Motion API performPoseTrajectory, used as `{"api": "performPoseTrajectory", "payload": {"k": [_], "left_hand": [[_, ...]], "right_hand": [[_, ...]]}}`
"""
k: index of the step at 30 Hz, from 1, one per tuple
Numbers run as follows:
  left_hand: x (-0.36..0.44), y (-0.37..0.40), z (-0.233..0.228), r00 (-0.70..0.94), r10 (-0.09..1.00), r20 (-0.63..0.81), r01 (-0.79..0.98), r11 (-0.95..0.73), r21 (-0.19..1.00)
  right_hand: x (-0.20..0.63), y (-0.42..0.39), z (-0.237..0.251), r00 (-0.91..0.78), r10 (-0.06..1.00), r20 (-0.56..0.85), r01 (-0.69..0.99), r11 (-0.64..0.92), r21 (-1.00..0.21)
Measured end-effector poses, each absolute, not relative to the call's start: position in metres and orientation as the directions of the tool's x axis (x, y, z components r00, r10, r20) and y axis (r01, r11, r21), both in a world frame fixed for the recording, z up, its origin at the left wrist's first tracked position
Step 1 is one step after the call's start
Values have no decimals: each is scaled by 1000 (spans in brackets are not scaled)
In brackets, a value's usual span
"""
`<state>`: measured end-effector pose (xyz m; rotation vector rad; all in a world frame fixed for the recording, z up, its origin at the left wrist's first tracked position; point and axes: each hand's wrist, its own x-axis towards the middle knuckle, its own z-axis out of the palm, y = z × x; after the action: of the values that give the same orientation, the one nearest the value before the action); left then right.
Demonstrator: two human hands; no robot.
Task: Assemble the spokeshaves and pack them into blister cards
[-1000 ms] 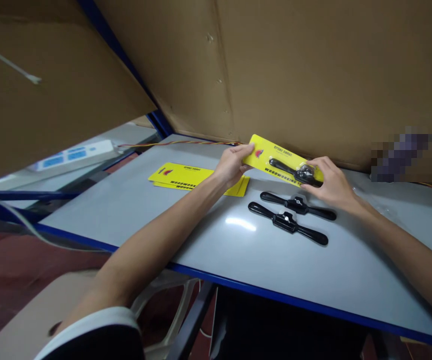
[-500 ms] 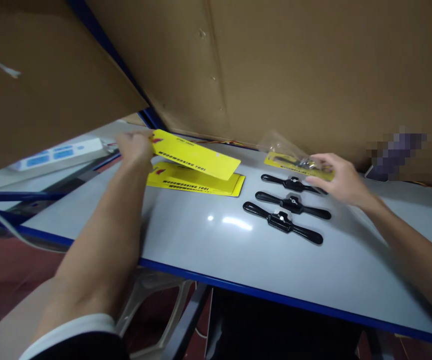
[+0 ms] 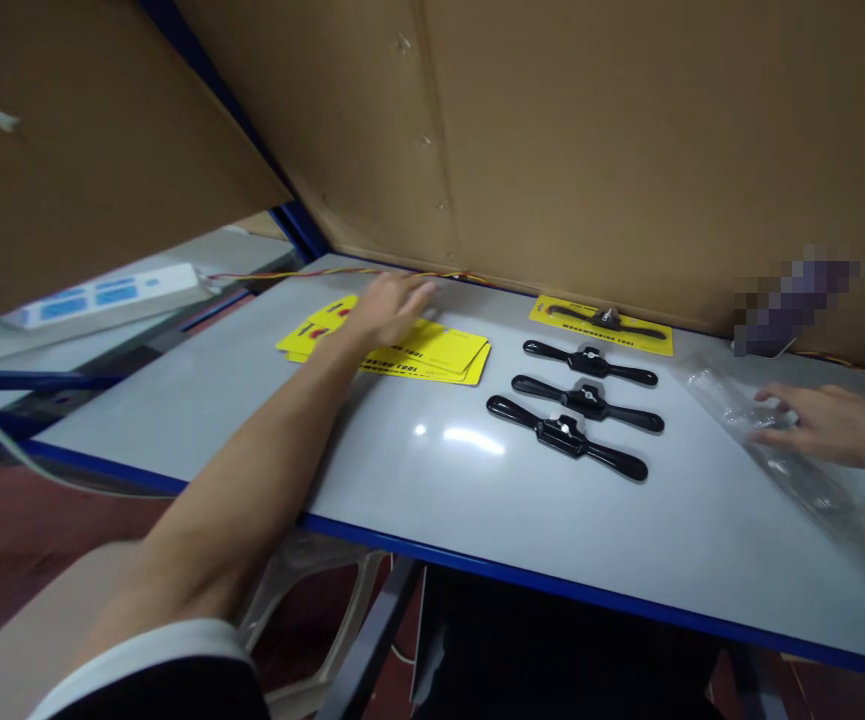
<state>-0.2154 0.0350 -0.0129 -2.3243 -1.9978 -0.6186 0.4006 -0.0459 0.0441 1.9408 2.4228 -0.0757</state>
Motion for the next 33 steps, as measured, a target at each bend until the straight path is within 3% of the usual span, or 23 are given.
{"api": "performPoseTrajectory", "payload": {"k": [2, 4, 10, 14, 17, 23, 26, 28, 30, 33], "left_hand": [[-189, 37, -15, 212, 920, 330, 934, -290, 208], [-164, 34, -14, 298, 896, 331, 910, -371, 185], [-135, 17, -10, 432, 865, 256, 851, -485, 204], [-142, 15, -12, 430, 868, 247, 841, -485, 239], [-142, 12, -12, 381, 881, 281, 848, -454, 273], [-120, 14, -12, 188, 901, 392, 768, -384, 512], [-94, 34, -7, 44, 951, 306, 581, -273, 767], [-73, 52, -1, -14, 997, 76, 269, -70, 961], [-56, 68, 5, 47, 997, -66, 2, 66, 998], [-45, 79, 10, 117, 990, -76, -171, 96, 981]], "right_hand": [[374, -37, 63, -179, 965, -191, 979, 193, 59], [340, -22, 79, -194, 970, -145, 974, 208, 87], [254, 55, 60, -550, 834, -46, 830, 540, -137], [226, 99, 27, -505, 860, -75, 856, 488, -173], [222, 109, 15, -497, 868, -20, 853, 484, -196], [231, 93, 11, -560, 812, 165, 760, 582, -290], [230, 86, 5, -569, 784, 248, 679, 618, -397], [227, 82, 0, -545, 791, 277, 644, 607, -466], [225, 80, -5, -512, 807, 295, 630, 586, -510], [225, 79, -4, -488, 827, 278, 632, 555, -541]]}}
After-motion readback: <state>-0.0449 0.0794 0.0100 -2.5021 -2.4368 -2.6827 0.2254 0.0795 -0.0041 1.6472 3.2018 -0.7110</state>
